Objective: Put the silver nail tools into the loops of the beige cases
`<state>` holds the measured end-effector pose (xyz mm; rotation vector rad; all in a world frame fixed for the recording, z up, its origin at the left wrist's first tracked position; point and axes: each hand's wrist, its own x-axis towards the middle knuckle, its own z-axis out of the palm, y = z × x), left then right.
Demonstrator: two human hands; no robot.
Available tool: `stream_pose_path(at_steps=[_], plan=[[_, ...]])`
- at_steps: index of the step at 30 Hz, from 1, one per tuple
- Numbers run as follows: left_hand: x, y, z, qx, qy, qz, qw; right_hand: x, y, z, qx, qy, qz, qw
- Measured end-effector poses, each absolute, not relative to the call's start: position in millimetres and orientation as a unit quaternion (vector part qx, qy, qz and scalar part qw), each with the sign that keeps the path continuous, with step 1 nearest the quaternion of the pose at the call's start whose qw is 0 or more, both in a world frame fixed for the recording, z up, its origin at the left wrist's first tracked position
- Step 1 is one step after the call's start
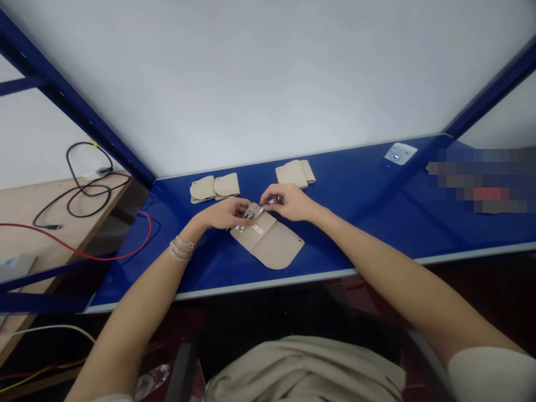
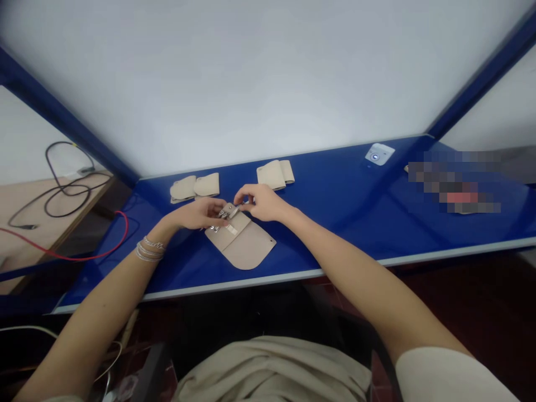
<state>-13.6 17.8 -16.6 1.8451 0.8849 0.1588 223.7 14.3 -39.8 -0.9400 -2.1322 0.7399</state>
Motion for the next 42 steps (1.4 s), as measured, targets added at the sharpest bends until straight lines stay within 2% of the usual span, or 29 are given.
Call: stream_pose_path(at_steps=[4,10,20,25,29,33,42], plan=[[-13.5,17.5,-15.8,0.768,0.373,0.064,0.516,229.5,19.2,-37.3,-0.407,-0.793,0.259,0.371],[-13.1,17.3,-16.0,0.766,0.378,0.060,0.516,231.2,21.3,-37.7,-0.458,-0.773,0.231,0.372],[-12.3,15.3,-14.3,0.771,0.369,0.069,0.515,231.7,28.0,-46.2,-0.534,-0.745,0.249,0.311],[-14.4,16.7,-13.1,0.797,0.333,0.062,0.499,231.6,27.8,-46.4,-0.541,-0.742,0.247,0.311],[-16.5,18.9,-14.0,0.811,0.346,0.053,0.469,228.1,22.9,-42.8,-0.519,-0.743,0.243,0.344],[-15.0,17.8,-13.7,0.787,0.381,0.051,0.482,223.1,13.9,-37.8,-0.462,-0.759,0.268,0.371],[-11.7,14.0,-12.0,0.772,0.397,0.066,0.491,215.4,0.8,-35.7,-0.327,-0.815,0.331,0.346]])
